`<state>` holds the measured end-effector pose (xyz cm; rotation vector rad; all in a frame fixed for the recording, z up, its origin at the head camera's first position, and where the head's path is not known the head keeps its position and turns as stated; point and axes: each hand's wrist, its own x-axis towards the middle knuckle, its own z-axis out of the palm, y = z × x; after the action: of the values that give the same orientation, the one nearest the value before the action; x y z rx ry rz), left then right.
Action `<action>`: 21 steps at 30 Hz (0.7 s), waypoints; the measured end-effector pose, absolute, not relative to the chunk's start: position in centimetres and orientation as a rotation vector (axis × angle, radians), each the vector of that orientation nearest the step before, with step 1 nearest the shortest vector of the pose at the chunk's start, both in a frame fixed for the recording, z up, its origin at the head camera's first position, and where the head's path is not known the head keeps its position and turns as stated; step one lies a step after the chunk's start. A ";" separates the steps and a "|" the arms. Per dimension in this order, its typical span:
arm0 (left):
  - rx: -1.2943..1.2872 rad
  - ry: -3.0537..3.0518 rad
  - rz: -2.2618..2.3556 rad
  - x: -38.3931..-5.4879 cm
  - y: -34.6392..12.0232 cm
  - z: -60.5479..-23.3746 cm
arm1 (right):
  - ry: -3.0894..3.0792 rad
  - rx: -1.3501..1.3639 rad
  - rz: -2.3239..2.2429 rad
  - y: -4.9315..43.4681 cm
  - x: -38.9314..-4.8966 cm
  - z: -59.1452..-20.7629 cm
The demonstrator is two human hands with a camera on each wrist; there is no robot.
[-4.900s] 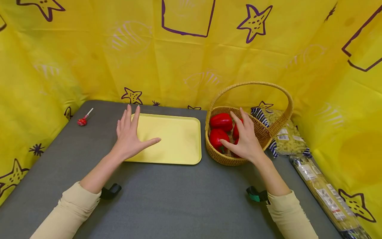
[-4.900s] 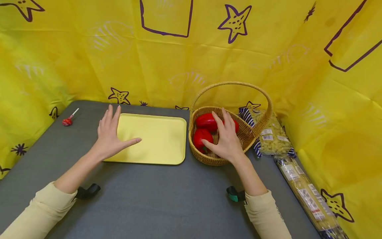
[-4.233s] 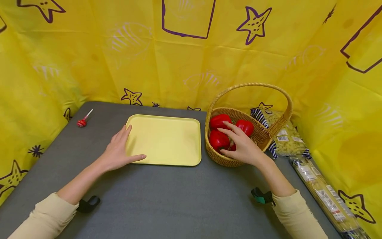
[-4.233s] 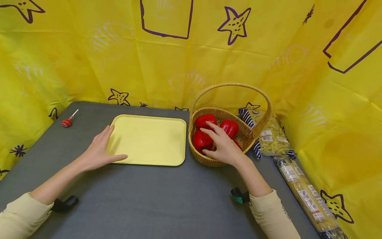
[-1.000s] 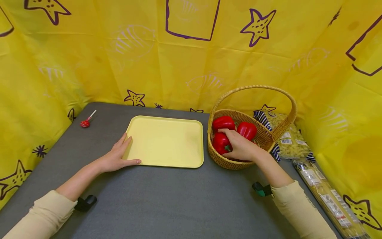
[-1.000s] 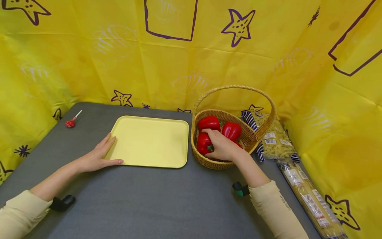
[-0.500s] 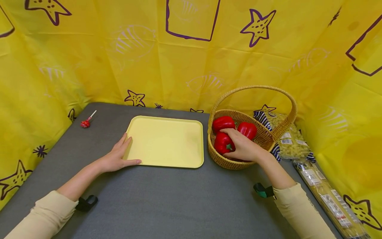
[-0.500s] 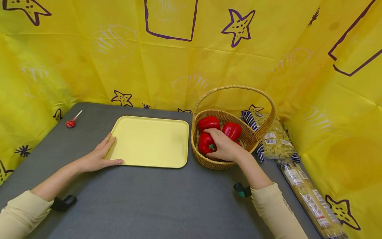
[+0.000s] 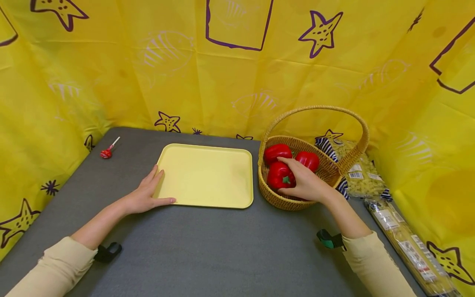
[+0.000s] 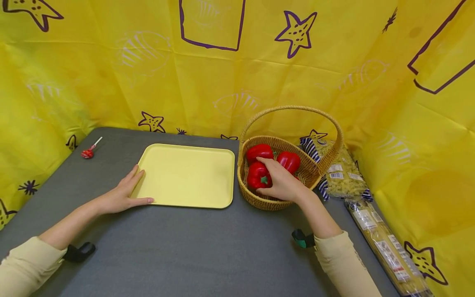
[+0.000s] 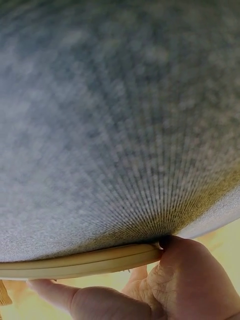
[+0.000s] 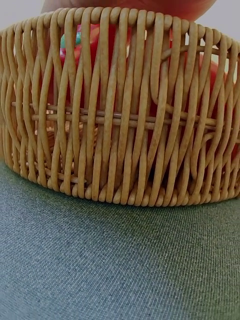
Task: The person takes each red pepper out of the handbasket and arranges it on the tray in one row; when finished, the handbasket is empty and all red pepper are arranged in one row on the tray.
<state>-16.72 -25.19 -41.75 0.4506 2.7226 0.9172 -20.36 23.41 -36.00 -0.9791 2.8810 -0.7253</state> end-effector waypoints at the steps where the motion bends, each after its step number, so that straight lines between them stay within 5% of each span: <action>1: 0.451 2.724 0.917 -16.7 -25.2 -41.8 | 2.887 -0.971 -0.730 23.5 -20.3 -36.0; 21: 0.453 2.726 0.915 -16.7 -25.3 -41.9 | 2.999 -0.950 -0.817 23.5 -18.5 -34.5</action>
<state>-16.75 -25.27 -41.92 0.4533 2.7263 0.9148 -18.46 23.53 -34.54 -0.9501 2.9994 -0.8169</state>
